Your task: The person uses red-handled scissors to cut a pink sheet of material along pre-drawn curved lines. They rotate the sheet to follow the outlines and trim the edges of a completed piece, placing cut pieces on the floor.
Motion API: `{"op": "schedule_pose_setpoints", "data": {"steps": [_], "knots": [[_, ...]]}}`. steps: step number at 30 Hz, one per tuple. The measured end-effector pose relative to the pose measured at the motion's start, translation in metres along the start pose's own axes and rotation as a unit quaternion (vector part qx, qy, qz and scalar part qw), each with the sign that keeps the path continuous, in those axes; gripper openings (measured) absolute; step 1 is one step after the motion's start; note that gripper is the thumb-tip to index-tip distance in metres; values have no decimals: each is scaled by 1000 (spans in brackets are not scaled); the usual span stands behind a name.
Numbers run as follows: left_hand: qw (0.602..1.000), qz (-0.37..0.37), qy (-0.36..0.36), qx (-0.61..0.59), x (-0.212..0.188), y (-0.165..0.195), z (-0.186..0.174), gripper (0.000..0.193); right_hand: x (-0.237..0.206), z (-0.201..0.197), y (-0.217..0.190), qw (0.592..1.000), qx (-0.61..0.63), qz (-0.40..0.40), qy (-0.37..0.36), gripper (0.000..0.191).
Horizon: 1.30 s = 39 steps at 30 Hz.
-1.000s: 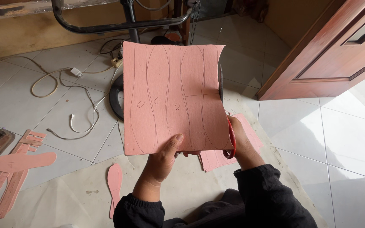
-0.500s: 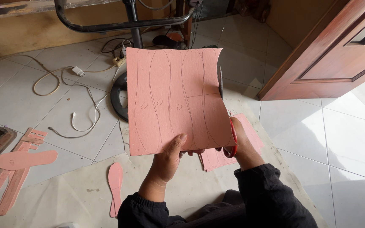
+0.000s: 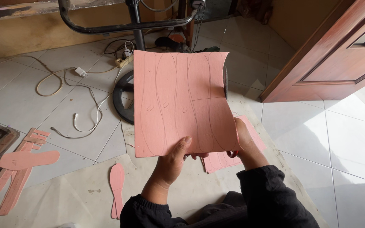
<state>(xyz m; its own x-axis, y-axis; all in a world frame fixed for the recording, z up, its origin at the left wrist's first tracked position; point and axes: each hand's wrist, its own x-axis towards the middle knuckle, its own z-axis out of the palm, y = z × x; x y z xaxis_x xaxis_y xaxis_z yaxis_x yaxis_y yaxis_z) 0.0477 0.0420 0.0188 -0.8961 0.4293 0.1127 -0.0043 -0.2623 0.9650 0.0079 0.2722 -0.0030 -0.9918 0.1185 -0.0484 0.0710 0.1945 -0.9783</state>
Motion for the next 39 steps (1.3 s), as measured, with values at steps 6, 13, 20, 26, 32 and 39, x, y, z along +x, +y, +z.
{"op": "schedule_pose_setpoints", "data": {"steps": [6, 13, 20, 26, 32, 39], "knots": [[999, -25, 4, -22, 1, -5, 4, 50, 4, -3, 6, 989, 24, 137, 46, 32], [999, -29, 13, -20, 0, -9, 5, 49, 1, 4, -8, 989, 15, 143, 43, 31], [999, -33, 18, 14, 0, -13, 6, 51, -8, 7, -21, 989, -46, 142, 14, 27], [999, -24, 19, -15, 1, -16, 9, 51, -7, 10, -24, 983, -7, 180, 29, 36], [999, -38, 29, 8, 1, -21, 7, 52, -4, 12, -25, 977, -37, 208, 34, 32], [999, -19, -14, -42, 0, -23, 0, 49, 1, 3, -2, 992, 0, 126, 29, 34]]}}
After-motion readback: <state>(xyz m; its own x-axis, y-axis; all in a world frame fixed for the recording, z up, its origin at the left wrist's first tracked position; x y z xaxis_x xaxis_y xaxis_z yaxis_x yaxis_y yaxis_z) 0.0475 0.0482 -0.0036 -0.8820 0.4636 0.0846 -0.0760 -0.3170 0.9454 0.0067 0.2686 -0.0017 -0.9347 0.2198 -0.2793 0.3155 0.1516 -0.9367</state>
